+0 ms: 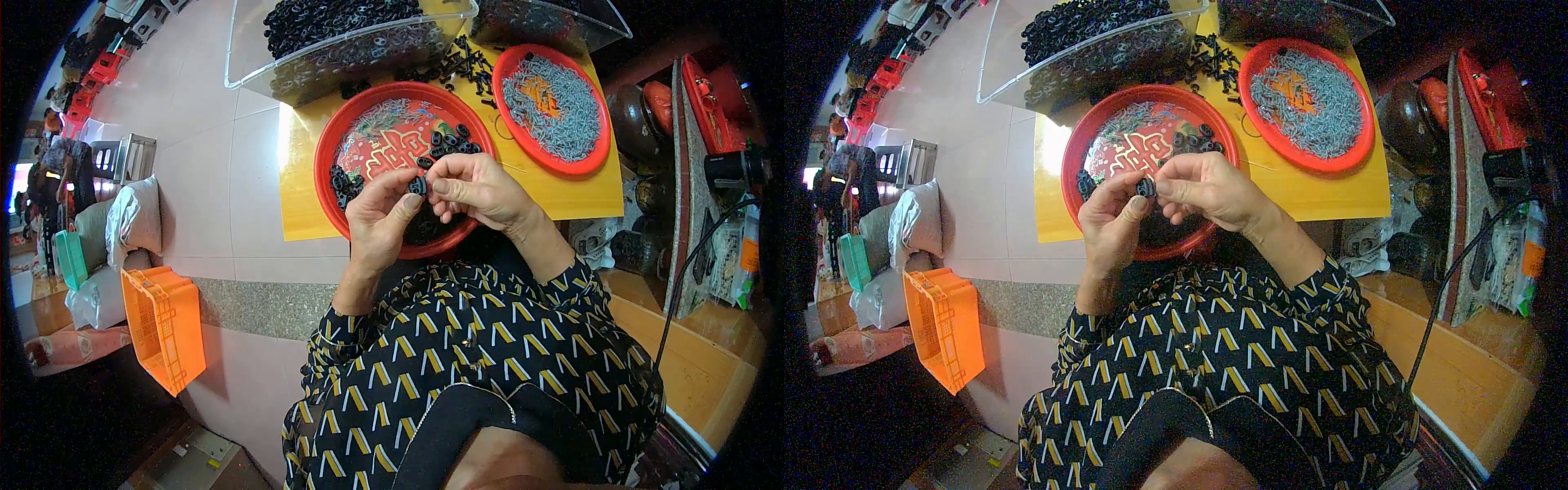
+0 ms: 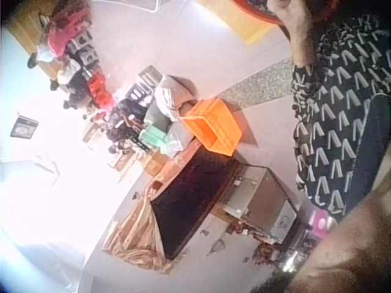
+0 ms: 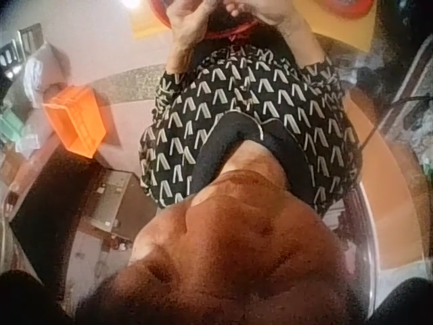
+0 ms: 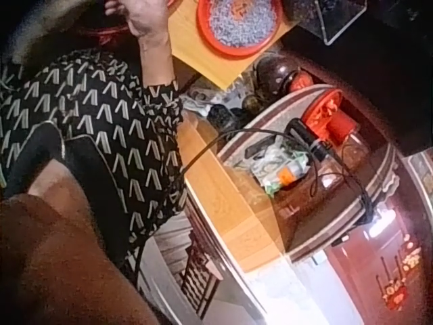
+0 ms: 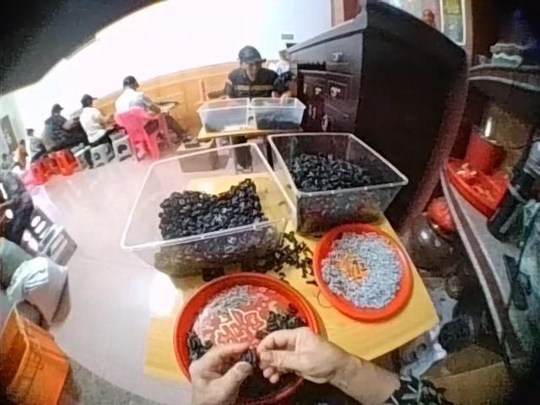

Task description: The person assembles small black plastic parts by hand at a workstation.

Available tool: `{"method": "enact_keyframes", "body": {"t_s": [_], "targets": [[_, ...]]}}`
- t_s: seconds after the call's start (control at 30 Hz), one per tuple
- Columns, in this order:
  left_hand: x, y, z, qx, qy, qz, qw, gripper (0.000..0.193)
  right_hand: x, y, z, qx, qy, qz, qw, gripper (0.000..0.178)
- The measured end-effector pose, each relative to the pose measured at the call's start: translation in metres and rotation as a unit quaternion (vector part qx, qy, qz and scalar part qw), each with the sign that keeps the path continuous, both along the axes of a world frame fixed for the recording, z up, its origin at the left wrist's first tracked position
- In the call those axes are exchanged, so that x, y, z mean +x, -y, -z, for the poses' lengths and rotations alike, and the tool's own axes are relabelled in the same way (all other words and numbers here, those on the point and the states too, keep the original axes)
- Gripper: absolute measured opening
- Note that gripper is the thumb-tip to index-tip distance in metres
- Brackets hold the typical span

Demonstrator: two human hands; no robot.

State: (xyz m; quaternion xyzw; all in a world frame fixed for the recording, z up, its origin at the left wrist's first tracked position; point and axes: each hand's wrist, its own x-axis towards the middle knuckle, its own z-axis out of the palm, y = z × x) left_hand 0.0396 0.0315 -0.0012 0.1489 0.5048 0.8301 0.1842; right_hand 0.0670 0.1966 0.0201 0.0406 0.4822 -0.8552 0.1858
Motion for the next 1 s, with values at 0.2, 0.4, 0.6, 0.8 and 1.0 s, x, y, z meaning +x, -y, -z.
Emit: {"method": "enact_keyframes", "body": {"t_s": [0.2,0.4,0.6,0.8,1.0], "targets": [[0.011,0.002,-0.009,-0.126,-0.069,0.009,0.99,0.028,0.0,0.001,-0.007,0.169,0.01,-0.011,0.985,0.009],[-0.005,0.031,-0.012,-0.292,-0.296,-0.122,0.901,0.023,-0.061,-0.093,-0.064,0.186,-0.198,0.139,0.952,0.011],[-0.032,0.059,-0.011,-0.408,-0.349,-0.217,0.816,0.019,-0.084,-0.092,-0.068,0.336,-0.245,0.214,0.884,0.019],[-0.047,0.057,0.005,-0.416,-0.363,-0.202,0.809,0.018,-0.056,0.012,-0.002,0.56,-0.347,0.034,0.751,0.011],[-0.045,0.061,0.005,-0.41,-0.319,-0.214,0.827,0.018,-0.069,0.06,0.022,0.604,-0.39,-0.038,0.694,0.015]]}}
